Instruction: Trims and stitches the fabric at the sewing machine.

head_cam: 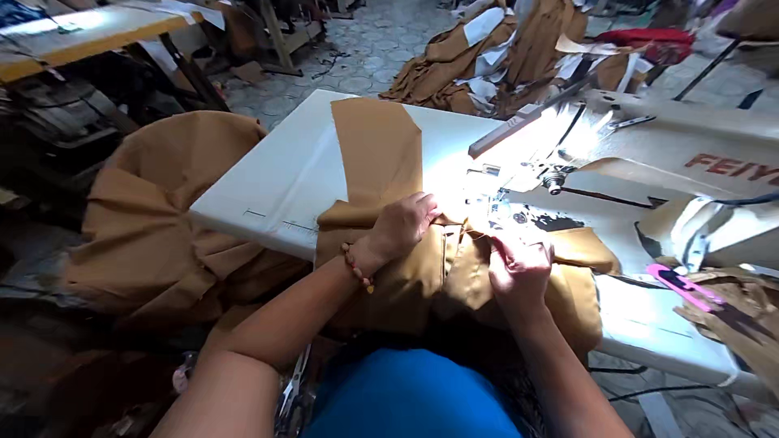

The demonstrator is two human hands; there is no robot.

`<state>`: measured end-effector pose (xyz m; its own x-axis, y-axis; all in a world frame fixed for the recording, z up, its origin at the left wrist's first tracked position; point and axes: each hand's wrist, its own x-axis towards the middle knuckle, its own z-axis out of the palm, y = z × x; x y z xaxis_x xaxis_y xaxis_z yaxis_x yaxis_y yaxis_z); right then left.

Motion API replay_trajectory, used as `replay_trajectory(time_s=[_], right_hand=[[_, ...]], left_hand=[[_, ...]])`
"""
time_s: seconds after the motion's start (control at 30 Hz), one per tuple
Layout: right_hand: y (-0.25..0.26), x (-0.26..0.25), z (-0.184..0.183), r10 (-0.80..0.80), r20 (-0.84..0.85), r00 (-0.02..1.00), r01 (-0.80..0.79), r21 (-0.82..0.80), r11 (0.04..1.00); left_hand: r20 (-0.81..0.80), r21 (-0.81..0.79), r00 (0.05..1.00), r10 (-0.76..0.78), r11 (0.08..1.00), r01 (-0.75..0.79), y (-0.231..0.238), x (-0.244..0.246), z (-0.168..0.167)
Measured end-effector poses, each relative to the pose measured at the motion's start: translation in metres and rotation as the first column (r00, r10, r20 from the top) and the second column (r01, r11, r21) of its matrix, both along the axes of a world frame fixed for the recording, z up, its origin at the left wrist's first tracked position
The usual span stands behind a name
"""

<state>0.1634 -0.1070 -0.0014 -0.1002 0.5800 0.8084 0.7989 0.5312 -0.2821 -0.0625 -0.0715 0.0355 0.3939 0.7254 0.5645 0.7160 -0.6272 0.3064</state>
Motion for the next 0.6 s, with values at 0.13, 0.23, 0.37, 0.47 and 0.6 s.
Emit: replay_trajectory(time_s=[0.13,0.23,0.37,0.47,0.6], right_hand=[[0.006,-0.002,-0.006,0.010,-0.015,1.000,-0.007,0.224,0.974],[0.008,-0.007,-0.007,-0.036,0.087,0.996,0.022,0.149,0.989],[0.021,-0.020,0.010,-0.008,0.149,0.989,0.093,-0.575,0.813],[0.023,-0.020,0.010,0.019,0.138,0.990,0.069,-0.600,0.797],[0.024,-0.018,-0.006,0.009,0.048,0.999,0.001,-0.197,0.980]], left_hand=[[-0.121,-0.029,0.988,-0.091,0.996,0.089,0.022,0.003,-0.015],[-0.148,-0.117,0.964,-0.222,0.972,0.206,0.034,0.007,-0.025],[-0.043,-0.328,0.974,-0.221,0.924,0.195,0.037,0.007,-0.017],[0.100,-0.464,0.982,-0.163,0.865,0.190,0.036,0.006,-0.006],[0.097,-0.474,0.982,-0.160,0.860,0.187,0.043,0.010,-0.006]])
